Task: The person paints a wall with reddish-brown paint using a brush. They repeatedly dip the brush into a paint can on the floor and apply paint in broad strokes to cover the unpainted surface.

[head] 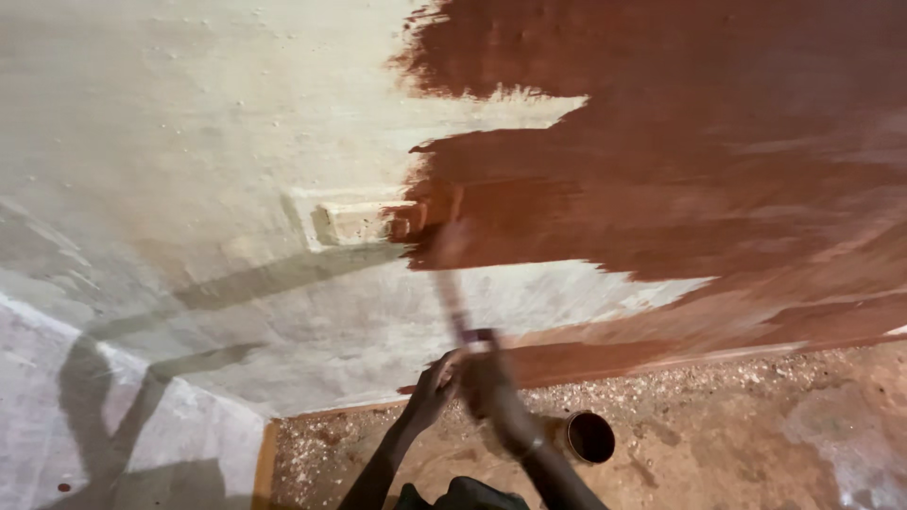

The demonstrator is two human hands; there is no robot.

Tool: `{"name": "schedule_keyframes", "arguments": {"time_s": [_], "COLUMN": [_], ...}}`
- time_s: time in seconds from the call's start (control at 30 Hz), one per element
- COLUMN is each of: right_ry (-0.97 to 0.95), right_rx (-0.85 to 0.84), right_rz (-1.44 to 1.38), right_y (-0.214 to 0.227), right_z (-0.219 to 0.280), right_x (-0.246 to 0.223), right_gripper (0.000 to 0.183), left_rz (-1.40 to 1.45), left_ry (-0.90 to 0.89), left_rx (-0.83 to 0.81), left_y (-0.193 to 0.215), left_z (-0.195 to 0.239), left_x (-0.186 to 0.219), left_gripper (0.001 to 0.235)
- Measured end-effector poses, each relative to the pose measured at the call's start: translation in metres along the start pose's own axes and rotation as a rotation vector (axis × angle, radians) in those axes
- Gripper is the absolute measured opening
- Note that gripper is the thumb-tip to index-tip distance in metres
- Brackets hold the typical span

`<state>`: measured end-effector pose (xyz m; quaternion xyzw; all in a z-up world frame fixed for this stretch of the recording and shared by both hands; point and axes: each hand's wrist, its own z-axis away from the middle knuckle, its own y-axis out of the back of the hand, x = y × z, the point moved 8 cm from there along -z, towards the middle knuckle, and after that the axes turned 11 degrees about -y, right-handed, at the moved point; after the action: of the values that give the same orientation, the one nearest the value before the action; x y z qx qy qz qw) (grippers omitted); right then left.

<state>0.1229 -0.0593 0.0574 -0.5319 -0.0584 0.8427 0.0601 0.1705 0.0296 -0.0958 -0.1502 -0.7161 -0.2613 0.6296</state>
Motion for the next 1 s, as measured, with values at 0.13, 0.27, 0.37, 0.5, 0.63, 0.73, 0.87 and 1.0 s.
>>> {"name": "schedule_keyframes", "arguments": {"time_s": [0.13, 0.27, 0.37, 0.5, 0.63, 0.73, 0.87, 1.0], "right_ry": [0.049, 0.031, 0.184, 0.073, -0.112, -0.044, -0.078, 0.307], "right_rx": [-0.266, 0.151, 0.334, 0.39, 0.02, -0.229, 0.137, 0.414], "right_rz": [0.096, -0.263, -0.419, -0.287, -0.064, -0.052, -0.36, -0.421], "right_y": [-0.051, 0.023, 0.065, 0.05, -0.023, -0.05, 0.025, 0.119], "right_z": [0.008, 0.026, 0.045, 0.045, 0.031, 0.025, 0.02, 0.061], "right_x": [-0.017, -0.042, -0.056, -0.041, -0.023, -0.039, -0.051, -0.077], "right_gripper": [0.02, 0.022, 0.02, 0.019, 0.019, 0.019, 0.02, 0.022], "left_rz": [-0.014, 0.011, 0.018, 0.019, 0.121, 0.295, 0.015, 0.017], "left_ry": [0.109, -0.153, -0.155, -0.15, -0.009, 0.077, -0.191, -0.2], "left_rx": [-0.036, 0.019, 0.016, 0.029, -0.002, -0.005, 0.039, 0.047], "left_y": [-0.003, 0.004, 0.004, 0.007, 0.001, -0.002, 0.01, 0.012], "left_z": [-0.003, 0.003, 0.005, 0.003, 0.005, 0.0, -0.008, -0.016], "left_x": [-0.012, 0.012, 0.016, 0.016, 0.001, -0.001, 0.03, 0.042], "left_gripper": [0.055, 0.05, 0.051, 0.051, 0.058, 0.064, 0.056, 0.055]}}
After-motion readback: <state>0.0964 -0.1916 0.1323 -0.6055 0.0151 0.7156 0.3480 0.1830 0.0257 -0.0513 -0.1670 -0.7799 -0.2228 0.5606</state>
